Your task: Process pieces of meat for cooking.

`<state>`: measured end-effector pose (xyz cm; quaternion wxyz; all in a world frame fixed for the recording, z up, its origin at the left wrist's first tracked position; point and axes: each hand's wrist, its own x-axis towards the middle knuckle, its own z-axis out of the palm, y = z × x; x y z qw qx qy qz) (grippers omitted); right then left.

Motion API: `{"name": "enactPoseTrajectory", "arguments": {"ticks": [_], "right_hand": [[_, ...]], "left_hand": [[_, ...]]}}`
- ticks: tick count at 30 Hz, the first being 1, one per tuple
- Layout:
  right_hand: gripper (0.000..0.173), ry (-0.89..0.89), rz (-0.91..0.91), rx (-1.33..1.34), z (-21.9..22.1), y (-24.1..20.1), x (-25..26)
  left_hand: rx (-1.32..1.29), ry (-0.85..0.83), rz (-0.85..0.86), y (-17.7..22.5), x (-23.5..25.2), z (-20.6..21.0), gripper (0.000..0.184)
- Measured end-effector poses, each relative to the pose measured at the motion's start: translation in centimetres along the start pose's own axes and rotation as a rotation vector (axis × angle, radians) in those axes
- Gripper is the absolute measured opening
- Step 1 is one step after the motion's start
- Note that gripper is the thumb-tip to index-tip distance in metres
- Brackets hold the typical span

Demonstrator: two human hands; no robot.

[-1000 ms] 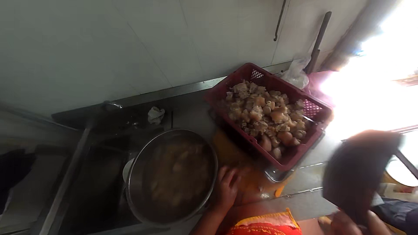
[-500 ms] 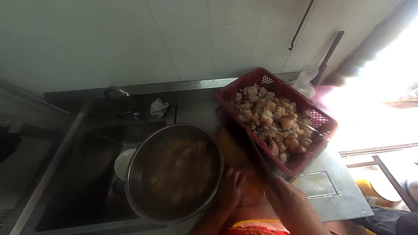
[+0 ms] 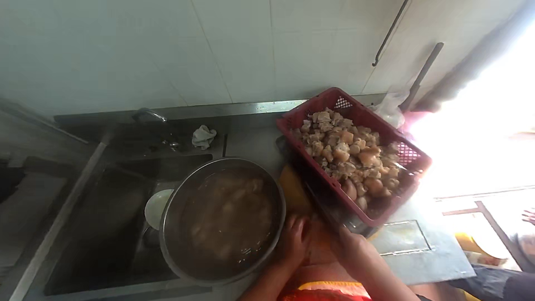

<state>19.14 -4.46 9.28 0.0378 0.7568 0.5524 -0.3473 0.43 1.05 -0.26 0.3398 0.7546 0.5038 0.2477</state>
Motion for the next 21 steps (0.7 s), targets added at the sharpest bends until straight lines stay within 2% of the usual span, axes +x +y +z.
{"name": "enactPoseTrajectory", "arguments": {"ticks": [5, 8, 10, 13, 15, 17, 19, 20, 21], "right_hand": [[0.038, 0.070, -0.023, 0.081, 0.8, 1.4, 0.1], [0.036, 0.210, -0.090, 0.116, 0.0, 0.9, -0.9], [0.033, 0.389, -0.218, 0.150, -2.4, -0.2, -2.4], [0.030, 0.596, -0.430, 0.300, -8.0, -2.6, -6.4], [0.029, 0.718, -0.581, 0.442, -10.6, -3.5, -8.7], [0.026, 0.826, -0.692, 0.585, -10.8, -4.2, -9.3], [0.026, 0.800, -0.614, 0.553, -8.2, -4.5, -8.4], [0.033, 0.706, -0.477, 0.412, -6.1, -4.4, -7.1], [0.040, 0.498, -0.276, 0.250, -3.9, -4.3, -5.2]], "left_hand": [[-0.030, 0.011, 0.020, 0.3, 0.7, 0.0, 0.045], [-0.069, 0.035, 0.063, 0.7, -0.6, -1.5, 0.045], [-0.054, 0.062, 0.153, 0.9, -2.4, -3.1, 0.041], [-0.099, 0.225, 0.313, 0.1, -4.8, -4.9, 0.030], [-0.109, 0.295, 0.286, -0.9, -5.9, -5.5, 0.028], [-0.097, 0.324, 0.229, -1.5, -6.7, -5.9, 0.028], [-0.087, 0.322, 0.199, -1.6, -6.7, -6.1, 0.027], [-0.083, 0.309, 0.196, -1.6, -6.7, -6.2, 0.027], [-0.073, 0.293, 0.190, -1.5, -6.7, -6.2, 0.027]]}}
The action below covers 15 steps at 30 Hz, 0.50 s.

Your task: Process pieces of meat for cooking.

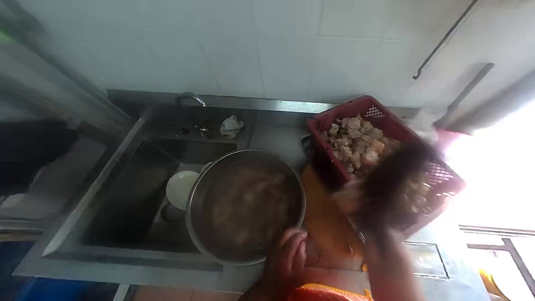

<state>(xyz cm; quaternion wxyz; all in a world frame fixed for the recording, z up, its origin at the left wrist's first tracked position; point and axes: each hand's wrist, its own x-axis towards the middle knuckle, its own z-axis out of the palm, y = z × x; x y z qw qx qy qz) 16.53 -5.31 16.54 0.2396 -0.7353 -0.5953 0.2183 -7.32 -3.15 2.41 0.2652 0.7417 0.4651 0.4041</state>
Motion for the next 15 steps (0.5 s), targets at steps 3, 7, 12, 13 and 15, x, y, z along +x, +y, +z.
{"name": "enactPoseTrajectory", "arguments": {"ticks": [3, 7, 12, 13, 15], "right_hand": [[0.046, -0.464, 0.305, -0.306, 6.2, 4.1, 1.7], [0.045, -0.559, 0.290, -0.302, 5.3, 3.5, 2.4], [0.047, -0.657, 0.352, -0.254, 2.7, 0.7, 2.9], [0.046, -0.631, 0.324, -0.253, 3.6, 2.3, 2.8], [0.045, -0.601, 0.320, -0.141, 4.2, 4.7, 2.7]], "left_hand": [[0.024, -0.064, 0.012, 0.2, 0.0, 0.7, 0.026], [0.128, -0.263, -0.032, 1.0, 0.9, 2.2, 0.041], [0.315, -0.574, -0.310, 3.8, 6.3, 4.4, 0.060], [0.356, -0.578, -0.313, 3.7, 6.6, 5.1, 0.053], [0.395, -0.506, -0.269, 3.5, 6.5, 5.9, 0.042]]}}
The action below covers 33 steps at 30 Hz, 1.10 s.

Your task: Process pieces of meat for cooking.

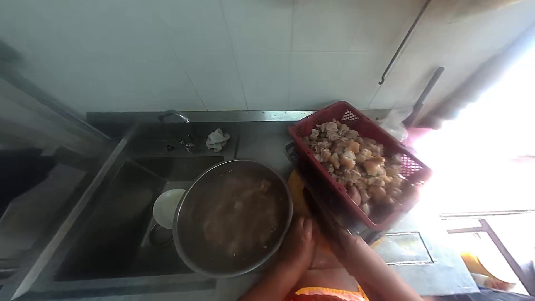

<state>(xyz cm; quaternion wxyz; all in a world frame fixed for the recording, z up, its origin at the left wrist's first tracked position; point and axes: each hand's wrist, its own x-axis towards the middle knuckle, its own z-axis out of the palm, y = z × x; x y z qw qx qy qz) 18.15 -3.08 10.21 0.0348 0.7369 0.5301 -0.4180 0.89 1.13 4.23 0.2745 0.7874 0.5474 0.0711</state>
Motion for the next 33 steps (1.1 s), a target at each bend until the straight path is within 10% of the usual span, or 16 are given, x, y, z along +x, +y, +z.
{"name": "enactPoseTrajectory", "arguments": {"ticks": [8, 15, 21, 33], "right_hand": [[0.041, 0.130, -0.096, 0.079, 2.5, 3.0, -0.4], [0.029, 0.674, -0.383, -0.063, -0.3, -0.2, -5.7], [0.043, -0.045, 0.075, -0.155, 1.1, -1.0, -0.3], [0.035, 0.164, -0.090, 0.010, -1.4, 0.4, -3.9]], "left_hand": [[-0.077, 0.231, 0.035, -1.2, -1.0, 1.9, 0.029], [-0.339, 0.527, 0.296, 1.8, -2.1, -5.1, 0.032], [-0.016, -0.121, -0.107, 0.0, -1.1, -1.2, 0.056], [-0.157, 0.428, 0.193, 0.5, -1.3, -0.7, 0.032]]}}
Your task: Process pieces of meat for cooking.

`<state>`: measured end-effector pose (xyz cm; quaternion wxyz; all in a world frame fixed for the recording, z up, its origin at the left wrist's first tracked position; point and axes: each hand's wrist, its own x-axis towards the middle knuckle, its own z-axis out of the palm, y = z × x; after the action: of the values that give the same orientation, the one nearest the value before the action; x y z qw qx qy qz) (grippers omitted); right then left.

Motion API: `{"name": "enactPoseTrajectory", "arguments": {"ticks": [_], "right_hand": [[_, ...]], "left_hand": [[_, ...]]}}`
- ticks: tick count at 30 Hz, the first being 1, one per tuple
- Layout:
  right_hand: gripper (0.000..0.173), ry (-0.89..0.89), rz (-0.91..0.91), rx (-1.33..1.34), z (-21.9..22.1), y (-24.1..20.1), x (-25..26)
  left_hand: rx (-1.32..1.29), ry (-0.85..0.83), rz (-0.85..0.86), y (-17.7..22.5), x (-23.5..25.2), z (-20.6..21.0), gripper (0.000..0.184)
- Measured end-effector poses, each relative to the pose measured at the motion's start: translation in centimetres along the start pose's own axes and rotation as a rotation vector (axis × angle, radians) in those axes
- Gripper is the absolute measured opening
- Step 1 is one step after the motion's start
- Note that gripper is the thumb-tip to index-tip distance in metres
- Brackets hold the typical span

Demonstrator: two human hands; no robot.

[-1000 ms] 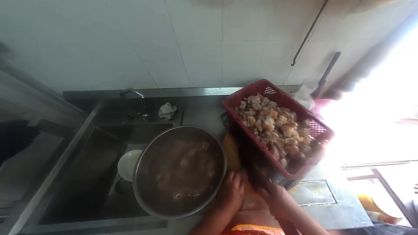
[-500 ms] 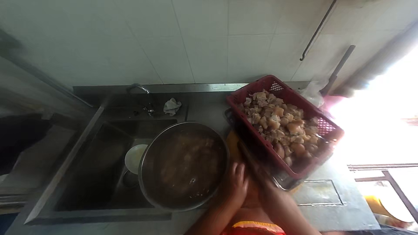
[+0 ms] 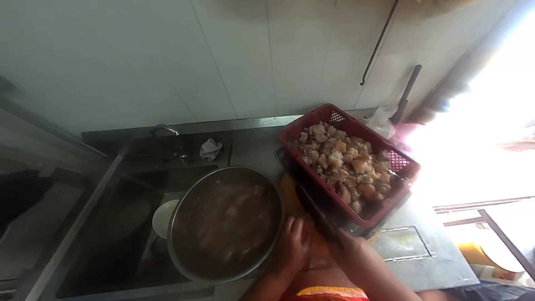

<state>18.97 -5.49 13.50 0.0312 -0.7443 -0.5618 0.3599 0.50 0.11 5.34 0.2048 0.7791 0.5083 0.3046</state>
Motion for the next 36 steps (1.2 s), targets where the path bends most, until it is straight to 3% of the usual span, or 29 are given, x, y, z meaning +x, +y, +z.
{"name": "enactPoseTrajectory", "arguments": {"ticks": [3, 7, 12, 14, 17, 19, 23, 26, 29, 32, 36], "right_hand": [[0.032, 0.111, -0.049, -0.089, -0.7, -0.8, -1.4], [0.041, -0.256, 0.154, -0.142, 1.8, -0.7, 2.5], [0.045, -0.240, 0.128, -0.115, 2.0, 0.2, 3.2], [0.045, -0.127, 0.009, -0.007, 2.3, 2.5, 2.8], [0.027, 0.295, -0.244, 0.239, 4.8, 7.9, -0.1], [0.028, 0.497, -0.316, 0.440, 5.4, 11.0, -3.1], [0.031, 0.781, 0.038, 0.649, 5.9, 15.7, -6.9], [0.059, 0.825, 0.244, 0.444, 5.6, 19.4, -7.0], [0.072, 0.685, 0.338, 0.276, 6.2, 21.9, -4.9], [0.067, 0.580, 0.407, 0.158, 7.5, 22.8, -1.9], [0.057, 0.541, 0.449, -0.017, 7.8, 23.2, 0.4]], "left_hand": [[-0.026, 0.032, 0.034, 1.6, 1.2, -2.3, 0.034], [0.212, -0.426, -0.162, 0.0, -0.5, 1.2, 0.045], [0.150, -0.413, -0.202, -0.2, -0.5, 2.1, 0.047], [0.043, -0.343, -0.271, -0.9, -0.6, 2.2, 0.042], [-0.101, -0.294, -0.315, -0.6, 0.2, 1.5, 0.039], [-0.096, -0.309, -0.262, -0.1, 1.9, 1.6, 0.043], [0.111, -0.566, -0.224, 2.0, 4.9, 4.5, 0.066], [0.214, -0.628, -0.223, 2.1, 5.4, 7.2, 0.040], [0.232, -0.536, -0.294, 2.1, 5.7, 7.4, 0.037], [-0.010, -0.370, -0.477, 2.0, 5.6, 5.3, 0.031], [-0.365, -0.162, -0.371, 3.8, 8.2, 1.5, 0.034]]}}
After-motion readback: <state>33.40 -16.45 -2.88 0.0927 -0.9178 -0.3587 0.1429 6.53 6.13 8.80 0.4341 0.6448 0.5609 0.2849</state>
